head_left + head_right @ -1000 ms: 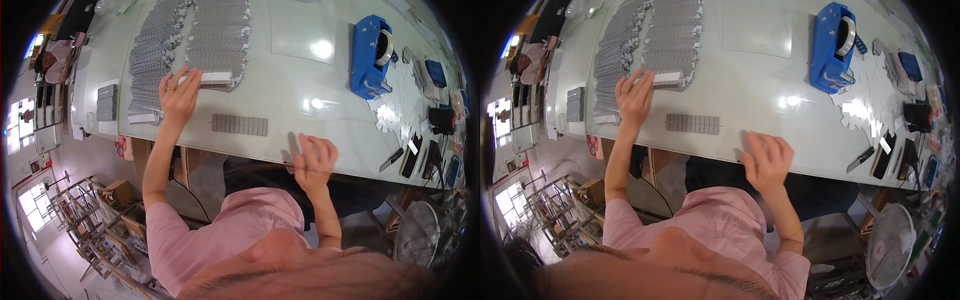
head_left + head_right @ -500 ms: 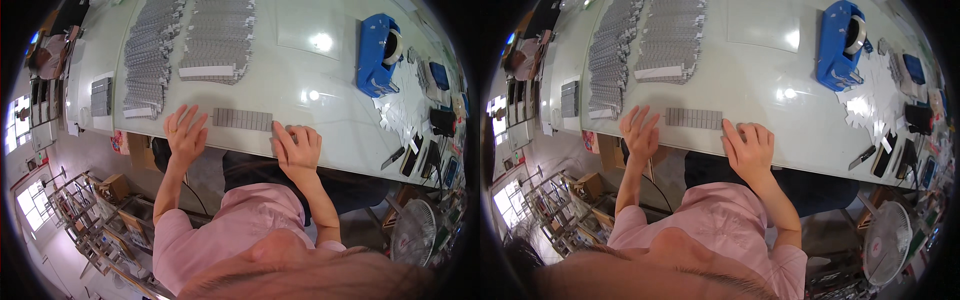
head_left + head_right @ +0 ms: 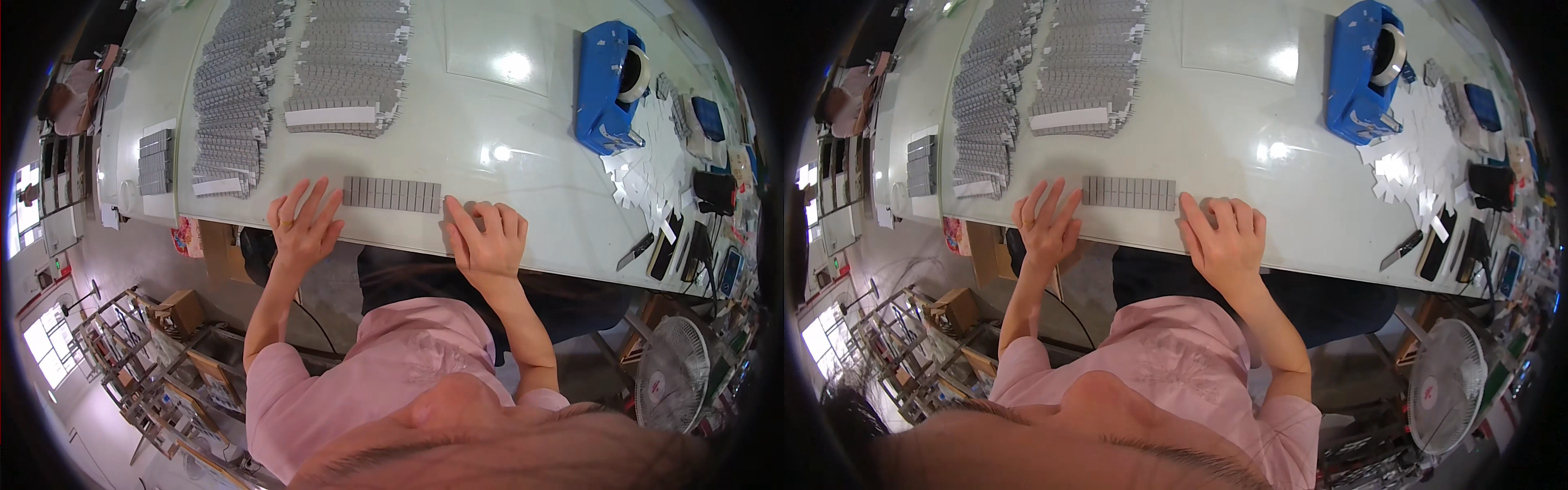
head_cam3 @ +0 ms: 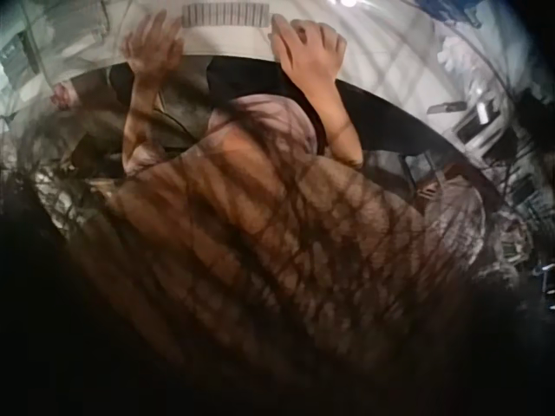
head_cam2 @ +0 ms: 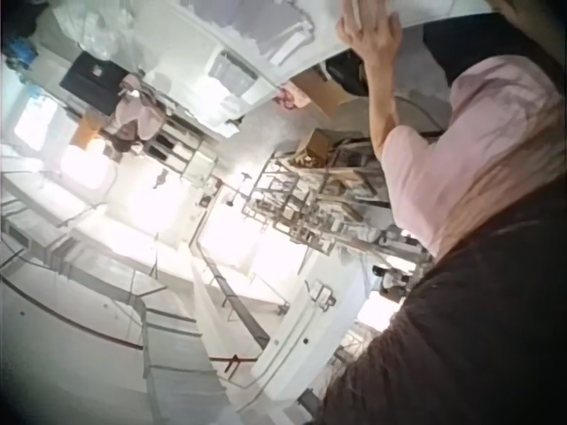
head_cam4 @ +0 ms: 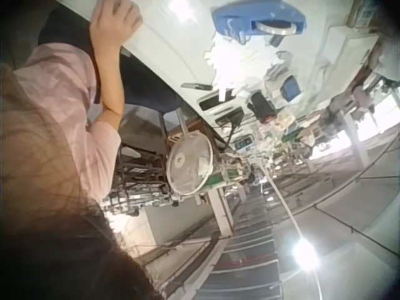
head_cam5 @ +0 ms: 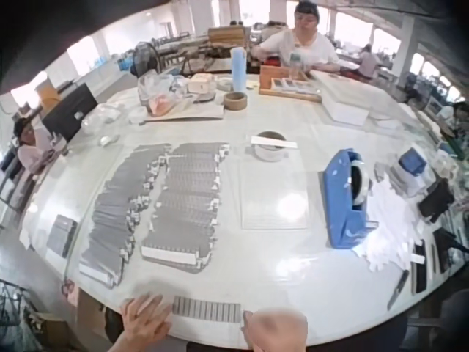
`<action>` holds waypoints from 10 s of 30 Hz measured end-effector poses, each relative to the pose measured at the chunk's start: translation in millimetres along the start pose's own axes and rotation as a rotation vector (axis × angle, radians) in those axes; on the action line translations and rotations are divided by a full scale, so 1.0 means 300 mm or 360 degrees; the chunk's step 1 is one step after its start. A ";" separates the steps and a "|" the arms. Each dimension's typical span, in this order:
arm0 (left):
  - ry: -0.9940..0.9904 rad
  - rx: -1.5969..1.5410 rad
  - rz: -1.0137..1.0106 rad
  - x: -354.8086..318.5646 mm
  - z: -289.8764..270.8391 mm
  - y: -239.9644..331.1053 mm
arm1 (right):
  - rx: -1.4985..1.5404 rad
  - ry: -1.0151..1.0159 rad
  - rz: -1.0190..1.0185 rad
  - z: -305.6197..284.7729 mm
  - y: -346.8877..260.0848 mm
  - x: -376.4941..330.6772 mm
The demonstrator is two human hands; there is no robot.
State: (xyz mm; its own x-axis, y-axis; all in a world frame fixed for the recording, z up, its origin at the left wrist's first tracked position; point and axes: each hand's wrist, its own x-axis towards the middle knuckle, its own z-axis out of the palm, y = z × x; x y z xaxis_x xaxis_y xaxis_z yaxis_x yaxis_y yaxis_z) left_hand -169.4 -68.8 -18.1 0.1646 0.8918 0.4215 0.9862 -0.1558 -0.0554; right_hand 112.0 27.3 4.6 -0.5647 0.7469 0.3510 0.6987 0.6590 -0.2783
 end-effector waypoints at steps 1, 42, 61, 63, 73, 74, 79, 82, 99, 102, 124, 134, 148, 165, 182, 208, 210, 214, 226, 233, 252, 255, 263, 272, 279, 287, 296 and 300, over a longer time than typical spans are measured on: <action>0.0002 -0.0009 0.0004 -0.002 0.000 -0.001 | -0.0002 -0.0011 -0.0002 -0.004 0.005 -0.001; -0.0289 -0.0896 -0.0144 0.284 0.048 0.266 | 0.0466 0.0137 0.0189 0.054 0.016 0.049; 0.0111 -0.0329 -0.0351 0.087 0.008 0.136 | 0.0310 0.0200 0.0049 0.064 0.005 0.070; 0.0079 -0.0190 -0.0436 0.047 -0.010 0.101 | 0.0323 0.0185 0.0048 0.061 0.003 0.072; -0.0114 -0.0100 -0.0304 0.003 -0.010 0.070 | 0.0333 0.0181 0.0072 0.052 0.002 0.075; -0.0115 -0.0104 -0.0301 0.003 -0.010 0.071 | 0.0331 0.0180 0.0077 0.052 0.003 0.074; -0.0135 -0.0047 -0.0267 -0.002 -0.004 0.075 | 0.0311 0.0163 0.0095 0.043 0.033 0.054; -0.0154 -0.0016 -0.0251 0.002 -0.005 0.080 | 0.0293 0.0158 0.0123 0.022 0.070 0.030; 0.0070 0.0135 -0.0210 -0.060 0.037 0.097 | -0.0078 0.0090 0.0354 -0.244 0.400 -0.182; 0.0188 0.0006 -0.0163 -0.009 0.015 0.175 | -0.0313 0.0243 0.0514 -0.272 0.499 -0.171; -0.0160 -0.0397 0.0045 0.216 0.044 0.435 | 0.1211 0.0896 0.1344 -0.304 0.355 -0.333; -0.0097 -0.0373 0.0052 0.209 0.046 0.413 | 0.1897 0.0048 0.1502 -0.185 0.295 -0.161; -0.0276 -0.0600 0.0001 0.216 0.031 0.398 | 0.1706 -0.0016 0.1481 -0.151 0.248 -0.131; -0.0242 -0.0362 0.0055 0.207 0.037 0.420 | 0.1640 0.0032 0.1525 -0.153 0.247 -0.131; -0.0320 -0.0306 0.0040 0.203 0.026 0.425 | 0.1584 0.0087 0.1521 -0.159 0.286 -0.161; -0.0235 -0.0683 0.0099 0.224 0.050 0.578 | 0.0118 0.0370 0.0092 -0.042 0.191 -0.185; -0.0236 -0.0675 0.0097 0.224 0.051 0.579 | 0.0113 0.0368 0.0091 -0.042 0.192 -0.186; -0.0228 -0.0669 0.0096 0.226 0.050 0.581 | 0.0105 0.0373 0.0082 -0.040 0.194 -0.187; -0.0235 -0.0717 0.0015 0.199 0.021 0.535 | 0.0162 0.0320 0.0098 -0.065 0.185 -0.176; -0.0193 -0.0667 -0.0085 0.189 0.026 0.550 | 0.0173 0.0298 0.0041 -0.032 0.152 -0.159; -0.0218 -0.0671 -0.0117 0.180 0.026 0.540 | 0.0195 0.0245 0.0040 -0.028 0.135 -0.141; -0.0225 -0.0673 -0.0132 0.178 0.029 0.540 | 0.0203 0.0234 0.0042 -0.020 0.135 -0.140; -0.0217 -0.0699 -0.0125 0.183 0.026 0.542 | 0.0200 0.0218 0.0054 -0.036 0.140 -0.136; -0.0133 -0.0916 -0.0130 0.320 -0.047 0.437 | -0.0047 0.1008 0.0591 -0.241 0.518 0.187; -0.0456 -0.2209 -0.0461 0.630 0.056 0.536 | 0.0751 0.0978 0.0871 -0.235 0.562 0.213; -0.1258 -0.3632 -0.1670 0.914 0.214 0.682 | 0.0613 0.0830 0.0863 -0.270 0.363 0.004; -0.1068 -0.3609 -0.1773 0.957 0.225 0.779 | 0.0460 0.0743 0.0890 -0.262 0.349 -0.052; -0.0796 -0.3510 -0.1832 0.947 0.225 0.829 | 0.0419 0.0773 0.0884 -0.224 0.371 -0.062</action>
State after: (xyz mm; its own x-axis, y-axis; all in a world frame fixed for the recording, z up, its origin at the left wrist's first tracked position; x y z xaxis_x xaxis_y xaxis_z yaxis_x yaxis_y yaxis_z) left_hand 123.7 174.4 26.8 0.1587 0.8384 -0.5214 -0.6534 0.4851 0.5812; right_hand 229.7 80.9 27.2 0.1353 0.8911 0.4331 0.6610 0.2445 -0.7095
